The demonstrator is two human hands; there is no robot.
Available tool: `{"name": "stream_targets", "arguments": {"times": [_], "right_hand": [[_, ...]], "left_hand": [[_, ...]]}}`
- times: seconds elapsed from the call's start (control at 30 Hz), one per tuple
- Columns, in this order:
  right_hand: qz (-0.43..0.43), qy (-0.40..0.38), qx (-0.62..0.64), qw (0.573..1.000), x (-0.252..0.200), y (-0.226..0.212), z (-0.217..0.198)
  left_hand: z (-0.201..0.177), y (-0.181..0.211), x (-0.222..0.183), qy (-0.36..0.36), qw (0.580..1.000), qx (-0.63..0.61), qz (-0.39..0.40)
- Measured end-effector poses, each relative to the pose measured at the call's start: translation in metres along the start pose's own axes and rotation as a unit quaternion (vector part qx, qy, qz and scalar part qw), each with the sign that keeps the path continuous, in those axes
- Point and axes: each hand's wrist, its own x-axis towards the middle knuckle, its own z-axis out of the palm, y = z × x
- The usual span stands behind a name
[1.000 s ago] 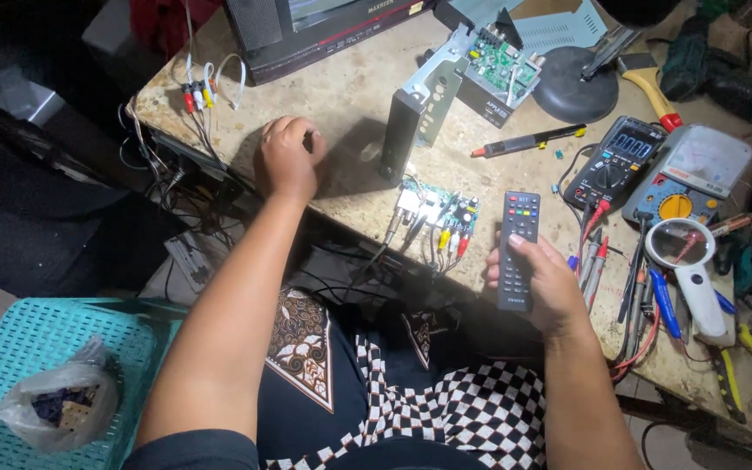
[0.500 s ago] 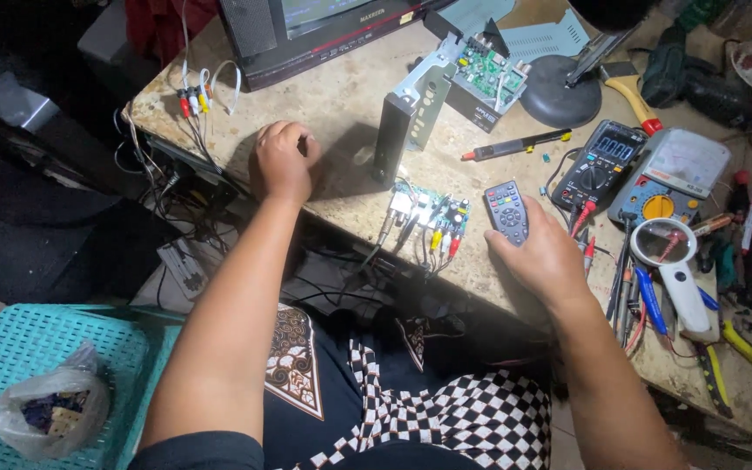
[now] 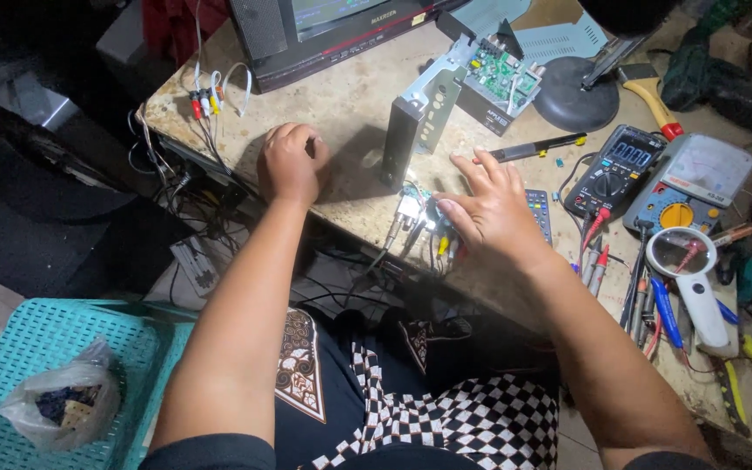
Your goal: Testing an electronic circuit board using a remote control and observing the output on a CRT television.
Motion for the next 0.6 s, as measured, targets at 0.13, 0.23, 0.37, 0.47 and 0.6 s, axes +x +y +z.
{"name": "stream_targets", "arguments": {"times": [0.13, 0.23, 0.37, 0.47, 0.6], "right_hand": [[-0.017, -0.021, -0.021, 0.999, 0.006, 0.004, 0.009], [-0.023, -0.027, -0.025, 0.999, 0.009, 0.004, 0.012], [-0.030, -0.027, -0.040, 0.998, 0.010, 0.007, 0.021], [-0.033, -0.010, -0.052, 0.998, 0.010, 0.005, 0.022], [-0.037, -0.018, -0.057, 0.998, 0.010, 0.002, 0.021]], "left_hand": [[0.003, 0.000, 0.001, 0.009, 1.000, -0.014, 0.001], [0.003, -0.001, 0.000, -0.001, 1.000, 0.008, -0.007], [0.001, 0.002, 0.001, 0.007, 1.000, -0.021, 0.000], [0.004, 0.001, 0.000, 0.005, 1.000, -0.007, -0.011], [0.000, 0.000, 0.001, 0.013, 1.000, -0.012, 0.004]]}}
